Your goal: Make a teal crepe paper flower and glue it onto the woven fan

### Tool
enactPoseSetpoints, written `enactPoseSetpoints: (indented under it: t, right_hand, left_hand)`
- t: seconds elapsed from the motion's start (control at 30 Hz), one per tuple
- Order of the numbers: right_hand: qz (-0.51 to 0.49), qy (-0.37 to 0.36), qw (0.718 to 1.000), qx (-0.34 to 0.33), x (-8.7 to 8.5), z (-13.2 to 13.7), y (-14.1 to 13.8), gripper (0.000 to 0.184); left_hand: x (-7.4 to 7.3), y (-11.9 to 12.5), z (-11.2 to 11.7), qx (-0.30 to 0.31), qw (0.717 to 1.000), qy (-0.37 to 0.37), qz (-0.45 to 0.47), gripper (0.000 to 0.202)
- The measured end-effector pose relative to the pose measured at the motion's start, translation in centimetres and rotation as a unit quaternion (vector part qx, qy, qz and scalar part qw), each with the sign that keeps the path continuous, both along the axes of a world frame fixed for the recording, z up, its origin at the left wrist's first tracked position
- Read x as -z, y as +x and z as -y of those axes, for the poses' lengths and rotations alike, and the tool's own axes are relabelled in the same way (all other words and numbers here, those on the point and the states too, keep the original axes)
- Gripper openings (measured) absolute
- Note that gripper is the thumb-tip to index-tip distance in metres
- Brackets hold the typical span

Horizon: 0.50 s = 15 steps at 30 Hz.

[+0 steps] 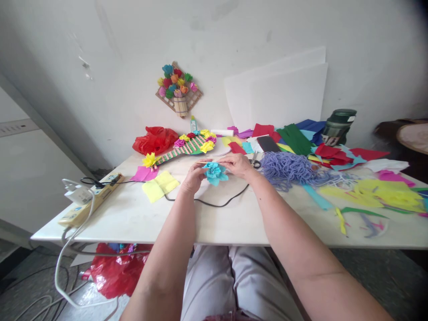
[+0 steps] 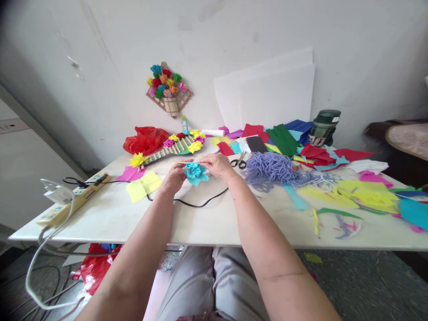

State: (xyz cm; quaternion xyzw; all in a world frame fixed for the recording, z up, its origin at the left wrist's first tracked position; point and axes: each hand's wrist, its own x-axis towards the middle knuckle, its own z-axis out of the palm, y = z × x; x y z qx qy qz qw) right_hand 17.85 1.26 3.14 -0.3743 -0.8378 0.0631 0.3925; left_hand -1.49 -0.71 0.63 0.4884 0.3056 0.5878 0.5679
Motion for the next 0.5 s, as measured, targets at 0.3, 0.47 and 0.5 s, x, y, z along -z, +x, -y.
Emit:
enactPoseSetpoints:
  t: [0.3, 0.47, 0.5]
  right_hand:
    - [0.01, 0.009, 1.0, -0.001, 0.14, 0.03, -0.05, 0.021]
    - [0.021, 0.006, 1.0, 0.01, -0.04, 0.31, 0.01, 0.021]
    - [0.024, 0.005, 1.0, 0.016, -0.04, 0.35, 0.0, 0.021]
  left_hand:
    - [0.52, -0.09, -0.35, -0.021, 0.999, 0.018, -0.043, 0.043]
    - [0.86, -0.17, -0.69, -0.023, 0.996, 0.042, -0.072, 0.047]
    - [0.91, -0.19, -0.77, -0.025, 0.996, 0.044, -0.076, 0.048]
